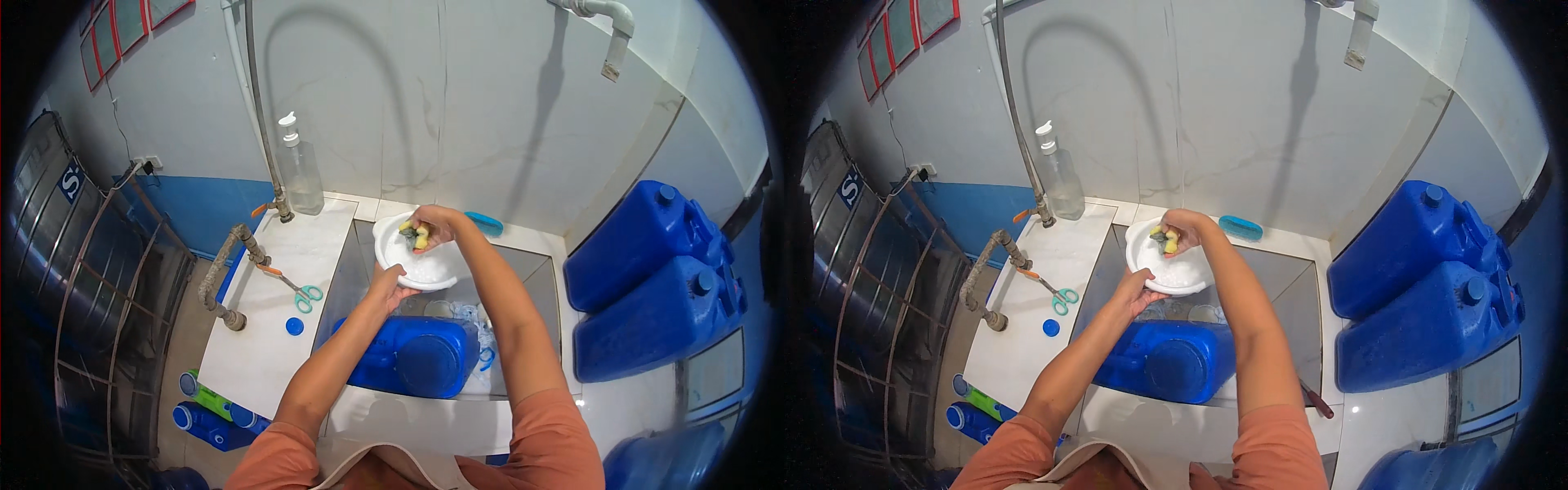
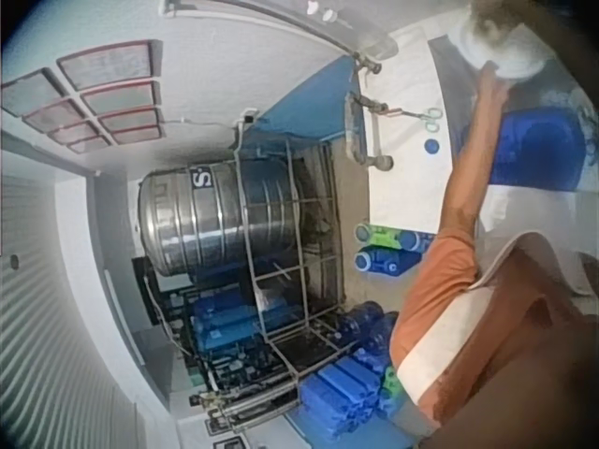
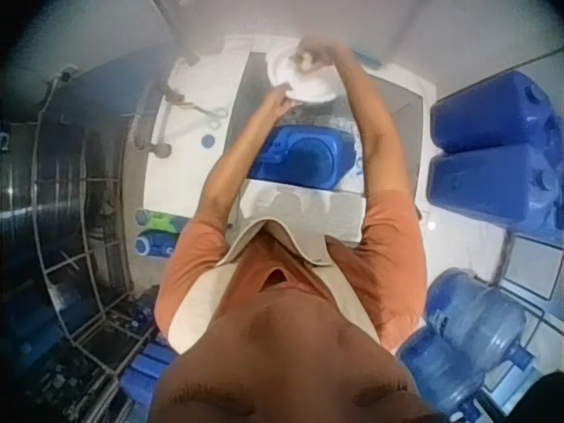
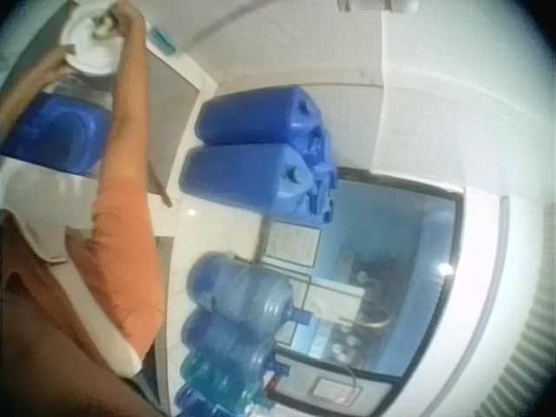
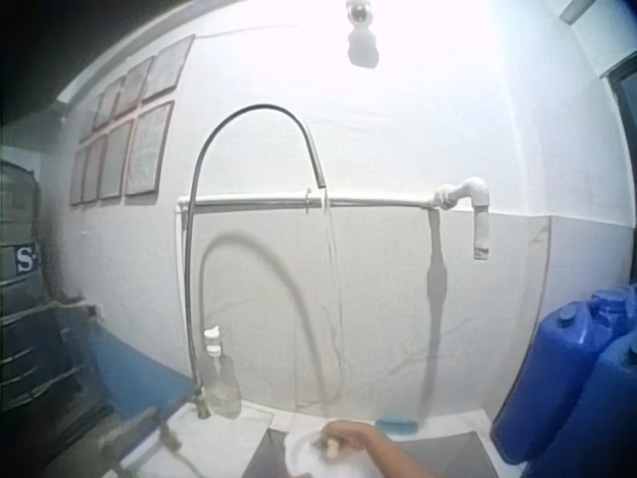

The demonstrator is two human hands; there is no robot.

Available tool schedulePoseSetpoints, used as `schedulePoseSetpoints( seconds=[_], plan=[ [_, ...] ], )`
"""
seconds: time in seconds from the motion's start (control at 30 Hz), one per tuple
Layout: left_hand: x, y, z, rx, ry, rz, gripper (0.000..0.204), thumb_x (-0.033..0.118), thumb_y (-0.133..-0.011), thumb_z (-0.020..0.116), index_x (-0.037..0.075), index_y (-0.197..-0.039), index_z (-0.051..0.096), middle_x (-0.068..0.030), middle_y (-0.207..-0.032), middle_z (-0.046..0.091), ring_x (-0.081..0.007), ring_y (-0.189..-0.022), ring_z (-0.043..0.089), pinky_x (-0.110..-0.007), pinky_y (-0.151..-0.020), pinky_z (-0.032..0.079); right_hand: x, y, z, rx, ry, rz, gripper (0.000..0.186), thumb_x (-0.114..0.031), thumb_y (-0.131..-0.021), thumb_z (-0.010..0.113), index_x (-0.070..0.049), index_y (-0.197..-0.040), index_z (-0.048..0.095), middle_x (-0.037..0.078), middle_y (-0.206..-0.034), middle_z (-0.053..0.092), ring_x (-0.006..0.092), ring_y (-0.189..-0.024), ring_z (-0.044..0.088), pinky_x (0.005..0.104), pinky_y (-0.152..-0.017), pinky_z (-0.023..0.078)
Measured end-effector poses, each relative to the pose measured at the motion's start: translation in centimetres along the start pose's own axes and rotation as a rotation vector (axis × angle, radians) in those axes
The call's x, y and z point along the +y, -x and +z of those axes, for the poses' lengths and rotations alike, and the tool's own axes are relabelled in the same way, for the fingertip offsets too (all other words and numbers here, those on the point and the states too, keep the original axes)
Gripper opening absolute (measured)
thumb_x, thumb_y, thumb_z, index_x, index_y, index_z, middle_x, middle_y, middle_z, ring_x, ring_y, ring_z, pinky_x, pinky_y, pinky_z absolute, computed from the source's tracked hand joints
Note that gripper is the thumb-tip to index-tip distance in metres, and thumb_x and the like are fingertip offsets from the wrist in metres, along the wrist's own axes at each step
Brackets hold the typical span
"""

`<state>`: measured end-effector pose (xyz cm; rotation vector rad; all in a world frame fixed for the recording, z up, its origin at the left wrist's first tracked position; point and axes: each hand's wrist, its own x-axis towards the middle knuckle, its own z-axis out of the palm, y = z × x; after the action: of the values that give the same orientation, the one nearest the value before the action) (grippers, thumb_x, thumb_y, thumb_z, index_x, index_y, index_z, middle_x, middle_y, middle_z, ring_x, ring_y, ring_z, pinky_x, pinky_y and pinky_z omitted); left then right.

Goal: The person rinses a water jug with water, then cleans a blue container with a sponge and soapy water in a sink, rinsing it afterwards.

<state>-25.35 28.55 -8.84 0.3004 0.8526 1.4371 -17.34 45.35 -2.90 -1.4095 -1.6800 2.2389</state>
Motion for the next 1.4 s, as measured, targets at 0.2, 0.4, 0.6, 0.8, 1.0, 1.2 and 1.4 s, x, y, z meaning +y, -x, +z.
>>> schedulePoseSetpoints(
  seconds=[0.2, 0.4, 0.6, 0.8, 1.0, 1.2, 1.4],
  plan=[
    [0.2, -0.4, -0.2, 0.009, 0.010, 0.020, 0.064, -0.007, -0.070, 0.041, 0.006, -0.129, 0.021, -0.0238, -0.120, 0.038, -0.0431, -0.104, 0.051, -0.056, -0.075, 0.052, 1.2, -1.9, -1.6, -0.052, -0.106, 0.096, 0.028, -0.007, -0.073, 0.052, 0.002, -0.098, 0.045, 0.018, -0.090, 0.051, 0.0311, -0.078, 0.058, 0.0449, -0.067, 0.057],
    [0.3, -0.1, 0.4, 0.010, 0.026, 0.059, 0.065, -0.008, -0.069, 0.040, 0.006, -0.130, 0.022, -0.0235, -0.121, 0.038, -0.0437, -0.106, 0.049, -0.058, -0.076, 0.051, -0.2, -0.7, -1.9, -0.159, -0.076, 0.162, 0.033, -0.003, -0.074, 0.051, -0.002, -0.106, 0.048, 0.018, -0.099, 0.050, 0.0318, -0.085, 0.058, 0.0444, -0.072, 0.056],
    [0.0, 0.3, 1.4, 0.021, 0.018, 0.057, 0.064, -0.007, -0.070, 0.040, 0.006, -0.130, 0.022, -0.0236, -0.121, 0.038, -0.0432, -0.105, 0.050, -0.057, -0.075, 0.052, -0.2, 0.4, -2.5, -0.052, 0.079, 0.068, 0.036, 0.000, -0.075, 0.050, -0.011, -0.110, 0.054, 0.014, -0.101, 0.051, 0.0319, -0.090, 0.059, 0.0398, -0.073, 0.057],
    [-0.3, 0.0, 2.3, -0.019, 0.023, 0.021, 0.064, -0.007, -0.070, 0.040, 0.006, -0.130, 0.022, -0.0239, -0.123, 0.037, -0.0435, -0.107, 0.049, -0.058, -0.075, 0.051, -0.6, 0.5, -3.2, -0.071, 0.105, 0.116, 0.027, -0.005, -0.079, 0.052, -0.011, -0.105, 0.057, 0.010, -0.090, 0.058, 0.0257, -0.067, 0.062, 0.0371, -0.060, 0.059],
    [-0.1, -0.1, 2.7, -0.035, 0.048, 0.040, 0.066, -0.007, -0.069, 0.041, 0.007, -0.130, 0.021, -0.0245, -0.124, 0.035, -0.0446, -0.108, 0.047, -0.060, -0.074, 0.050, 0.0, 0.0, -2.6, 0.341, 0.510, -0.049, 0.011, -0.006, -0.079, 0.052, 0.002, -0.081, 0.060, 0.013, -0.071, 0.058, 0.0218, -0.051, 0.056, 0.0358, -0.041, 0.046],
    [-0.2, -0.8, 3.8, -0.079, 0.061, -0.022, 0.070, -0.007, -0.065, 0.043, 0.014, -0.129, 0.023, -0.0206, -0.123, 0.035, -0.0438, -0.108, 0.046, -0.057, -0.070, 0.051, 0.9, -0.1, -6.8, 0.468, 0.750, -0.268, 0.018, -0.004, -0.075, 0.046, 0.008, -0.084, 0.057, 0.021, -0.069, 0.059, 0.0288, -0.054, 0.058, 0.0439, -0.042, 0.041],
    [-0.2, -0.7, 3.4, -0.044, 0.043, 0.024, 0.065, -0.007, -0.069, 0.041, 0.007, -0.130, 0.021, -0.0248, -0.121, 0.037, -0.0456, -0.105, 0.048, -0.058, -0.073, 0.052, 4.6, -0.1, -4.4, 0.251, 1.596, -0.490, 0.054, -0.017, -0.078, 0.048, -0.010, -0.130, 0.039, 0.024, -0.127, 0.044, 0.0361, -0.113, 0.048, 0.0455, -0.090, 0.041]
  ],
)
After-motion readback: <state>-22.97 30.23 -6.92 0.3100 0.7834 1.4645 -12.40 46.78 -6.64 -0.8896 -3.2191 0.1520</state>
